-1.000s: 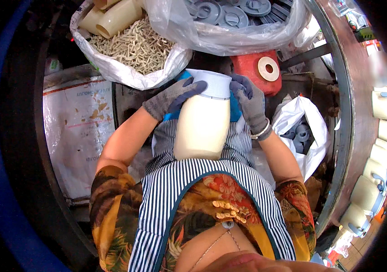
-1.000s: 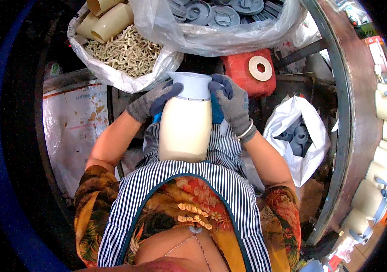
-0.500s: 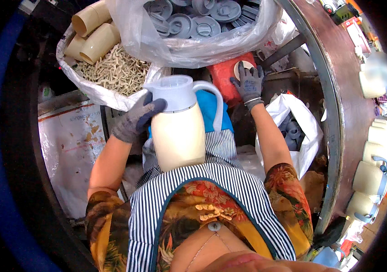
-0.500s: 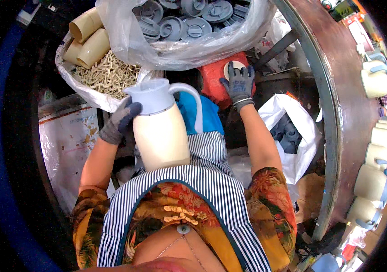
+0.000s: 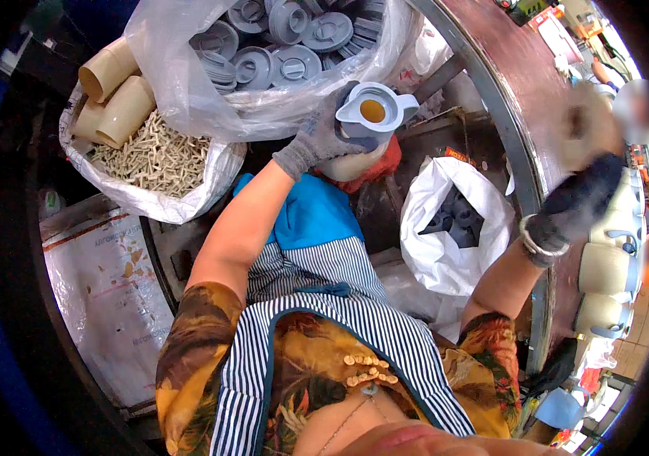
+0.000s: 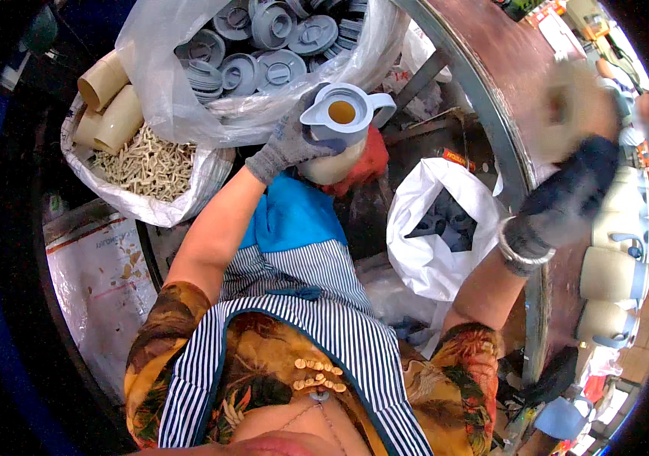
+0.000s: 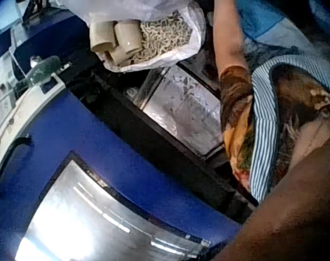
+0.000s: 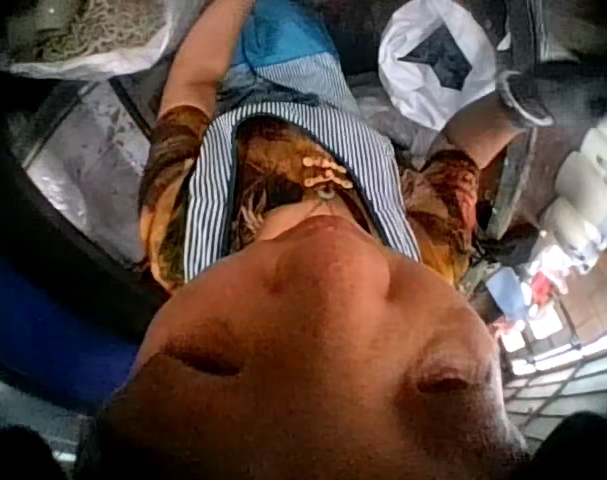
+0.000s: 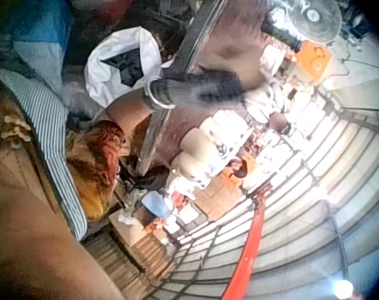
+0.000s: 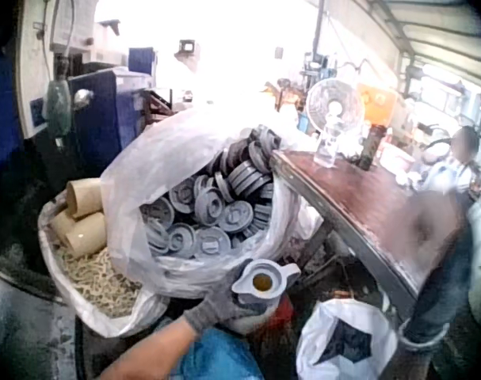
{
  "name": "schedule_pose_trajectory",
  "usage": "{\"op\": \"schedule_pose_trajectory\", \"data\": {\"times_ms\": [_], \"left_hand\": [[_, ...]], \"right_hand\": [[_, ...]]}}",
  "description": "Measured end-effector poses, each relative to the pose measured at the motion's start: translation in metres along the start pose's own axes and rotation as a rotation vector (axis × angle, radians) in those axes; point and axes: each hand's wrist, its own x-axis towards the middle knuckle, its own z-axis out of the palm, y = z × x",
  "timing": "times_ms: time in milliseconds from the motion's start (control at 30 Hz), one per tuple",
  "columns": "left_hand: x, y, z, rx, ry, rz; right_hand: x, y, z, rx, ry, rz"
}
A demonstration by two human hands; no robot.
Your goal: The person repeatedly picks up a beige plastic container and a grey lid, aligns them, and presses the lid onto the container to seal it. The person then places the assembled unit aside and repeats the process with new components from nearby piles.
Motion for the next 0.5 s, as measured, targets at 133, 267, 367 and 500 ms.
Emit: {"op": "schedule_pose_trajectory", "data": {"times_ms": [133, 267, 367, 500], "left_hand": [[-0.005, 0.004, -0.007, 0.115, -0.027, 0.03], [-0.007, -0.004, -0.004, 0.099, -0.062, 0.004], [-0.003, 0.004, -0.027, 0.189, -0.117, 0.05], [0.016, 0.036, -0.056, 0.035, -0.189, -0.061]], "right_hand": [[0.048, -0.077, 0.035, -0.544, -0.56, 0.672], [-0.091, -0.041, 0.125, -0.112, -0.939, -0.412], [-0.112, -0.031, 0.123, -0.031, -0.831, -0.245], [-0.116, -0.01, 0.066, 0.184, -0.44, 0.432]]}}
